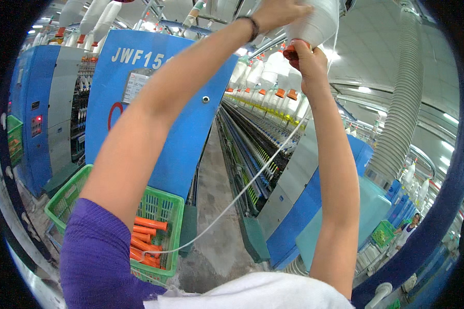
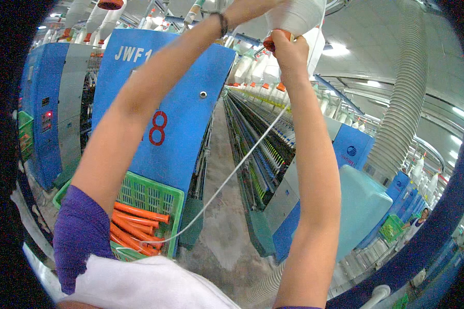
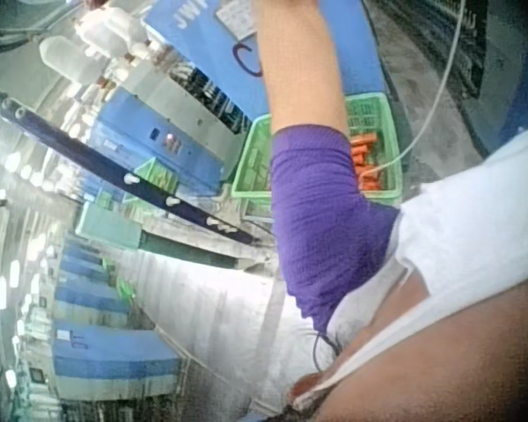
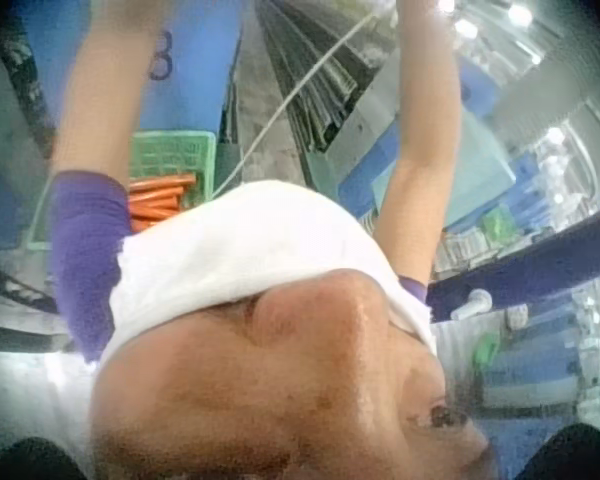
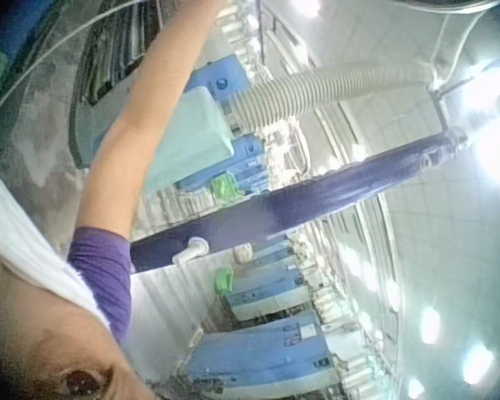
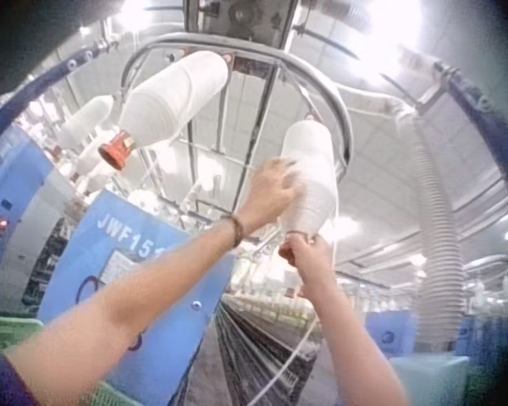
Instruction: The person operates a textile machine by threading yarn, replacing spools, and using a long pole to guide threads through the machine. They walk along the machine, adjust components, and ensure the yarn is properly fed into the system.
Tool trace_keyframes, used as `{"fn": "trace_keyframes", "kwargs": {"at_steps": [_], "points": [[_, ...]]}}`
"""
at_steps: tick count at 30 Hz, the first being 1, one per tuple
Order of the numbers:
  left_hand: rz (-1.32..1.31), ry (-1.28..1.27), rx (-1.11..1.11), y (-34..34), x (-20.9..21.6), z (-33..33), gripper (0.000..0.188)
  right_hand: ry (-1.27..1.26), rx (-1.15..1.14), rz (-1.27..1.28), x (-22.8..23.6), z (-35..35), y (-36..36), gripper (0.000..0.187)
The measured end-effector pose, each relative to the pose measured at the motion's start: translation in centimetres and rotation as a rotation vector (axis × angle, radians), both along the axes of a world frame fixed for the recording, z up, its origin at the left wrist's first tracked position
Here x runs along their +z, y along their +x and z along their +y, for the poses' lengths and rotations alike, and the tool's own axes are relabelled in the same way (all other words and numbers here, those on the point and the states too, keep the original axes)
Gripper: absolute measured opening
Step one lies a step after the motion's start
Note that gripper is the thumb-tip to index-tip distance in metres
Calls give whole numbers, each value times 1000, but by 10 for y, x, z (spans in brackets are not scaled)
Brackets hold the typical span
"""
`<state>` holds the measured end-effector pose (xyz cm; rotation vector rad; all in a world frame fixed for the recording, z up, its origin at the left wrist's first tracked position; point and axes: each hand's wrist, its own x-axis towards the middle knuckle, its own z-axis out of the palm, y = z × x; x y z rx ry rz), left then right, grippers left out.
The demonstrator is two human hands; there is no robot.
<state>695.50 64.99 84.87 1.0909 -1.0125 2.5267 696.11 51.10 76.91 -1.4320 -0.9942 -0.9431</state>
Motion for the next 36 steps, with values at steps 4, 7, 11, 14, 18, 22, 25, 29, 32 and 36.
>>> {"fn": "trace_keyframes", "kwargs": {"at_steps": [4, 7, 11, 14, 18, 22, 25, 29, 32, 36], "points": [[157, -53, 326, -37, 39, -14, 45, 7, -419, -225, -4, 22, -2, 64], [448, -107, 330, -49, 54, -13, 42, -59, -631, -314, -9, 32, -8, 78], [477, -111, 195, -25, 77, -2, 28, -95, -873, -487, -15, 40, -8, 77], [441, -282, 21, -2, 99, -1, 27, -84, -943, -529, -13, 45, 3, 73], [504, -221, 88, -14, 69, -18, 31, -149, -1001, -491, -4, 54, 11, 60], [117, 274, 390, -34, -90, -69, 17, -140, -814, -295, -33, 54, -3, 64], [119, 537, -45, -56, -201, -87, 14, -400, -892, -598, -131, 31, -20, 69], [638, 999, -795, -84, -308, -101, 12, -491, -348, 351, -306, -51, -73, 66], [1703, 1408, -1463, -97, -382, -120, 11, -208, -344, 785, -425, -106, -160, 68], [2350, 1354, -1593, -132, -501, -174, 15, 1035, 181, 748, -524, -140, -314, 72]]}}
